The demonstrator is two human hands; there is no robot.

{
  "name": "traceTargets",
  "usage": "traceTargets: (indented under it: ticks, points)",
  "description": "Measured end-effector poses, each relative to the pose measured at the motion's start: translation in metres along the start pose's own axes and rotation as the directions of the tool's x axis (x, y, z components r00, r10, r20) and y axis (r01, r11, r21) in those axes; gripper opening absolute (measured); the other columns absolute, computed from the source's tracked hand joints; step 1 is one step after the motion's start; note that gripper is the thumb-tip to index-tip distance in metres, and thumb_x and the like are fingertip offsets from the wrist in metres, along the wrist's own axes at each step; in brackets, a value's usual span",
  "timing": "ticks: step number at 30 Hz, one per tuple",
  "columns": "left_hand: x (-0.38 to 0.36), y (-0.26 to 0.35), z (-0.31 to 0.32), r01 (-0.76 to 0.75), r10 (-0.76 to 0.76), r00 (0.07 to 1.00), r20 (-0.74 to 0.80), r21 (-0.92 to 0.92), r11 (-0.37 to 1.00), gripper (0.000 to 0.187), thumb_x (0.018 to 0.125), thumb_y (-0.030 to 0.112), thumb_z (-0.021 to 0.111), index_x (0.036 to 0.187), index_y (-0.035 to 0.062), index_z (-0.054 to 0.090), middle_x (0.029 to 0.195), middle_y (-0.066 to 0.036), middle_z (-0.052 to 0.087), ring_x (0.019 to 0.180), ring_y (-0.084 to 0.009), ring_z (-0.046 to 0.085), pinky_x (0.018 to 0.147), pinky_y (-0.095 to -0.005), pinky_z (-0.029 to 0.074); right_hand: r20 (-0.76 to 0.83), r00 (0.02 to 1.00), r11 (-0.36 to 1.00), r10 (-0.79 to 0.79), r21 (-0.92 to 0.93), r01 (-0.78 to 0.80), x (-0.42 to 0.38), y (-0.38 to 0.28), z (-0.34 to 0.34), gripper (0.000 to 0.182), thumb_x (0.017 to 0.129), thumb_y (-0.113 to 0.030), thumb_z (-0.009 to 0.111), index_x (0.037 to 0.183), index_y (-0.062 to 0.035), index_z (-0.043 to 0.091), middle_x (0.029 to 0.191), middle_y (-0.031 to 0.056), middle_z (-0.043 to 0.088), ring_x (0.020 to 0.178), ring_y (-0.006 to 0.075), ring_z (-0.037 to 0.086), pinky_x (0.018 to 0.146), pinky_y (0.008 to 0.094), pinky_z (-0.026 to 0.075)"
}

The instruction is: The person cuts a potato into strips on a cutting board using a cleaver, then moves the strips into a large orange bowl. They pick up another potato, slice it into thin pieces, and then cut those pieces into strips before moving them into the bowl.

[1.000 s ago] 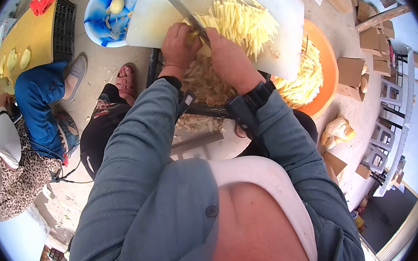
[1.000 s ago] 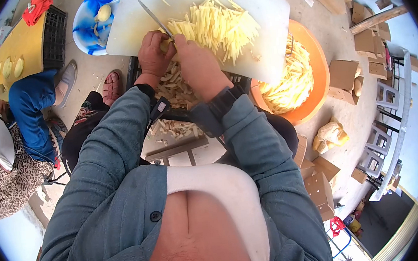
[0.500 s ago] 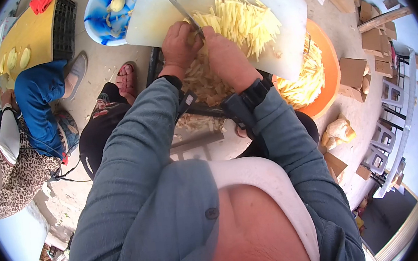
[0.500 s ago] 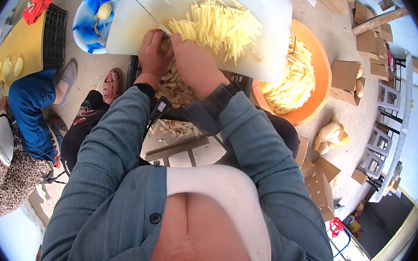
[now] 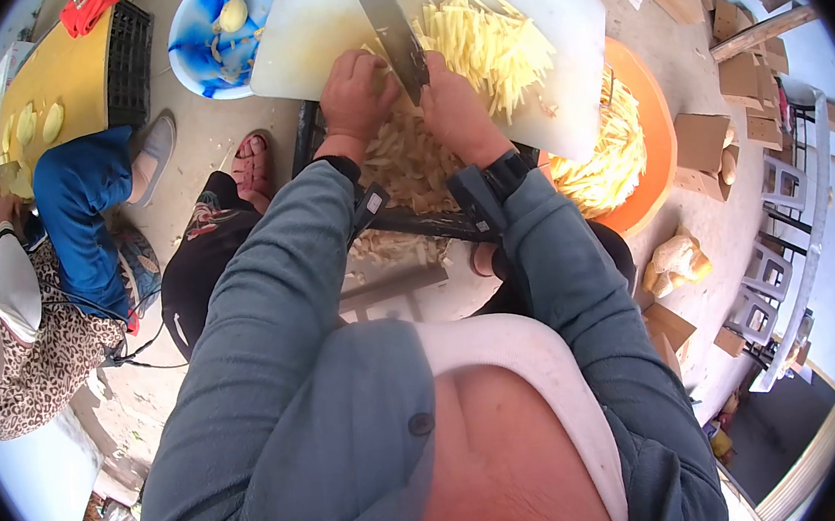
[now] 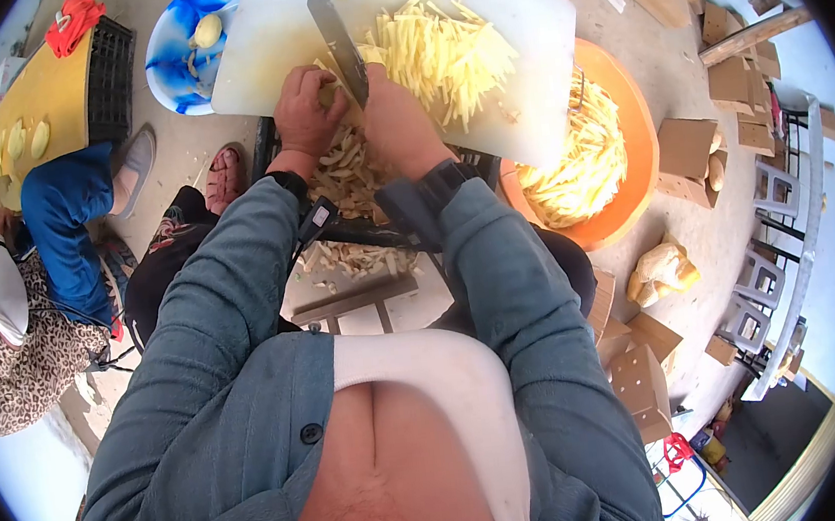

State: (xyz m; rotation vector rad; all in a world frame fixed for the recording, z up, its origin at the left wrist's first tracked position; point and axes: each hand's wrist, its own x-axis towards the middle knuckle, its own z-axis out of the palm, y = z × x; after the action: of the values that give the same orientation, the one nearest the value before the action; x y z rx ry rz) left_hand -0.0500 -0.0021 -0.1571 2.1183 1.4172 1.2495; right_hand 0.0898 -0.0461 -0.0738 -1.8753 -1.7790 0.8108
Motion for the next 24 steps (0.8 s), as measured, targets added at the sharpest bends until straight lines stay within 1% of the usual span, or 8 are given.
traceTargets:
  ticks: [3,4,6,9,13,15,18,24]
  points:
    - [-0.002,0.001,-0.002,-0.020,0.020,1.000,-0.018,0.001,1.000,0.020,0.073,0.015,0.071,0.090,0.0107,0.060,0.093,-0.007,0.059,0.089,-0.0284,0.061,0.074,-0.0378,0.050,0.004,0.995,0.991,-0.097,-0.094,0.097,-0.009,-0.007,-0.005,0.034,0.086,-0.001,0.048,0.120,0.0025,0.043,0.081,0.0303,0.061,0.081,0.0483,0.060,0.069,0.0546,0.047]
    - [-0.003,0.000,-0.002,0.009,-0.009,1.000,0.004,-0.003,1.000,0.021,0.073,0.014,0.071,0.090,0.0104,0.060,0.093,-0.007,0.059,0.089,-0.0280,0.061,0.074,-0.0375,0.050,0.006,0.996,0.991,-0.094,-0.097,0.095,-0.011,-0.013,-0.009,0.034,0.086,-0.001,0.048,0.120,0.0025,0.043,0.081,0.0303,0.061,0.081,0.0483,0.060,0.069,0.0546,0.047]
    - [-0.003,-0.002,0.000,0.039,-0.039,0.999,0.023,-0.008,0.999,0.021,0.073,0.014,0.071,0.090,0.0102,0.060,0.093,-0.007,0.059,0.088,-0.0276,0.061,0.074,-0.0371,0.050,0.060,0.995,0.978,-0.084,-0.188,0.094,-0.015,-0.025,-0.017,0.034,0.081,0.004,0.052,0.114,0.0017,0.045,0.094,0.0269,0.063,0.087,0.0442,0.063,0.074,0.0497,0.050]
    - [-0.003,-0.003,0.000,0.006,-0.006,1.000,-0.007,-0.022,1.000,0.022,0.069,0.015,0.072,0.086,0.0118,0.059,0.090,-0.006,0.057,0.085,-0.0270,0.059,0.072,-0.0374,0.050,0.098,0.995,0.969,-0.014,-0.243,0.037,-0.016,-0.032,-0.020,0.035,0.080,0.004,0.054,0.114,0.0010,0.045,0.095,0.0256,0.063,0.089,0.0429,0.063,0.075,0.0485,0.051]
    - [-0.002,-0.002,-0.002,0.010,-0.010,1.000,0.009,-0.014,1.000,0.021,0.072,0.014,0.070,0.089,0.0095,0.059,0.091,-0.006,0.059,0.085,-0.0265,0.061,0.073,-0.0365,0.050,0.108,0.994,0.963,-0.011,-0.266,0.039,-0.015,-0.024,-0.015,0.036,0.079,0.004,0.055,0.113,0.0003,0.045,0.095,0.0243,0.063,0.088,0.0421,0.063,0.075,0.0480,0.051]
    - [-0.002,-0.003,-0.001,0.020,-0.020,1.000,0.017,-0.020,1.000,0.021,0.072,0.013,0.070,0.089,0.0096,0.059,0.091,-0.006,0.059,0.085,-0.0266,0.061,0.072,-0.0364,0.050,0.090,0.991,0.947,-0.095,-0.298,0.117,-0.015,-0.021,-0.010,0.035,0.080,0.003,0.055,0.113,-0.0008,0.045,0.093,0.0229,0.064,0.087,0.0410,0.064,0.075,0.0471,0.052]
    - [-0.002,-0.003,0.000,0.017,-0.017,1.000,0.008,-0.025,1.000,0.021,0.071,0.013,0.070,0.089,0.0095,0.059,0.090,-0.007,0.058,0.084,-0.0268,0.061,0.072,-0.0364,0.050,0.080,0.991,0.943,-0.106,-0.308,0.126,-0.014,-0.021,-0.009,0.034,0.080,0.002,0.056,0.112,-0.0016,0.045,0.093,0.0220,0.064,0.086,0.0403,0.064,0.074,0.0464,0.052]
    - [-0.002,-0.002,-0.001,0.004,-0.004,1.000,-0.013,-0.014,1.000,0.021,0.071,0.013,0.070,0.088,0.0093,0.058,0.089,-0.007,0.058,0.083,-0.0264,0.061,0.071,-0.0366,0.050,0.118,0.991,0.933,-0.059,-0.347,0.096,-0.014,-0.029,-0.014,0.036,0.080,0.002,0.057,0.114,-0.0016,0.043,0.094,0.0217,0.063,0.087,0.0401,0.064,0.072,0.0458,0.053]
